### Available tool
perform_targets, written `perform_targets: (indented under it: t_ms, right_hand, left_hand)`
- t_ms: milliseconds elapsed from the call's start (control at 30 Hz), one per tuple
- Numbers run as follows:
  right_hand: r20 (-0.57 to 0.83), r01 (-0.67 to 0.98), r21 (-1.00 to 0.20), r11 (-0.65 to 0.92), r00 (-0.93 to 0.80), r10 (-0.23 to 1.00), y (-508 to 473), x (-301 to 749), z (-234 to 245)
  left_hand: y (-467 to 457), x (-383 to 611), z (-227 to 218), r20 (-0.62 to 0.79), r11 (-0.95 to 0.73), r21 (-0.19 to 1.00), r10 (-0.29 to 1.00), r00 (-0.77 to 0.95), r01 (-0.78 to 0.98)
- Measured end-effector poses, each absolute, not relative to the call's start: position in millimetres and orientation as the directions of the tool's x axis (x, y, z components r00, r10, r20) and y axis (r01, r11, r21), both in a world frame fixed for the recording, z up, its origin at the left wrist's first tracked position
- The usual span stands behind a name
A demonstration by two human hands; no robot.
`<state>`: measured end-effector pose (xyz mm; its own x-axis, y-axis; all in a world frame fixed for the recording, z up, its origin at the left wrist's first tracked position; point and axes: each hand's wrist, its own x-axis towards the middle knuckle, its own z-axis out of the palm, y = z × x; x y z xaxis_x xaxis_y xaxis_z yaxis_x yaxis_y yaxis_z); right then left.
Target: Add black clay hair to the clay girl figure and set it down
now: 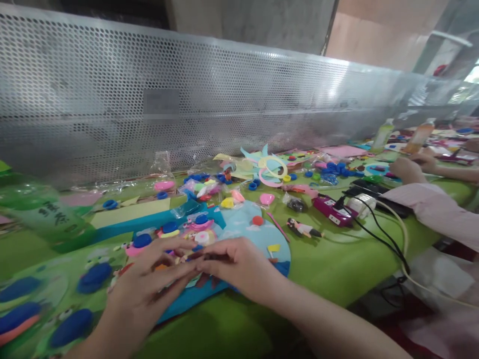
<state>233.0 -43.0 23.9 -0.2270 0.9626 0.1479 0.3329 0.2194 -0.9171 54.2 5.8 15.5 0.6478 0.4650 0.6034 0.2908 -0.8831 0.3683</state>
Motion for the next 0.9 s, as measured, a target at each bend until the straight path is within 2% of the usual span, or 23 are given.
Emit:
perform_targets:
  t_ms: [67, 133, 233, 333, 533, 667, 800, 900]
  right_hand:
    - [0.162, 0.395, -0.895, 0.209, -0.150, 0.975, -46, 253, 26]
    - [0.207, 0.513, -0.841, 0.174, 0.008, 0.978, -54, 280, 27]
    - [0.339, 0.710, -0.703, 0.043, 0.281, 0.898, -67, 327, 18]
    - [0.410, 0.818, -0.562, -0.121, 0.403, 0.818, -74, 370, -3]
    - [0.420, 0.856, -0.417, -0.306, 0.480, 0.770, -69, 405, -36]
    - [0.383, 0.872, -0.380, -0.307, 0.451, 0.806, -66, 398, -43]
    - [0.374, 0.879, -0.388, -0.276, 0.424, 0.825, -72, 390, -42]
    - [0.391, 0.862, -0.432, -0.266, 0.444, 0.806, -76, 384, -36]
  left_hand:
    - [3, 55, 12, 0.577, -0.907, 0.272, 0.421, 0.700, 0.322]
    - [2, 55, 11, 0.532, -0.909, 0.212, 0.415, 0.738, 0.358]
    - [2, 55, 11, 0.505, -0.898, 0.169, 0.433, 0.746, 0.406]
    - [2, 57, 11, 0.502, -0.901, 0.149, 0.423, 0.754, 0.407]
    - [-2, 61, 8, 0.461, -0.912, 0.145, 0.405, 0.790, 0.383]
    - [-1, 61, 8, 0.463, -0.908, 0.179, 0.418, 0.781, 0.379]
    - [-1, 61, 10, 0.455, -0.893, 0.263, 0.448, 0.769, 0.365]
    - [-3, 61, 11, 0.406, -0.845, 0.387, 0.516, 0.755, 0.369]
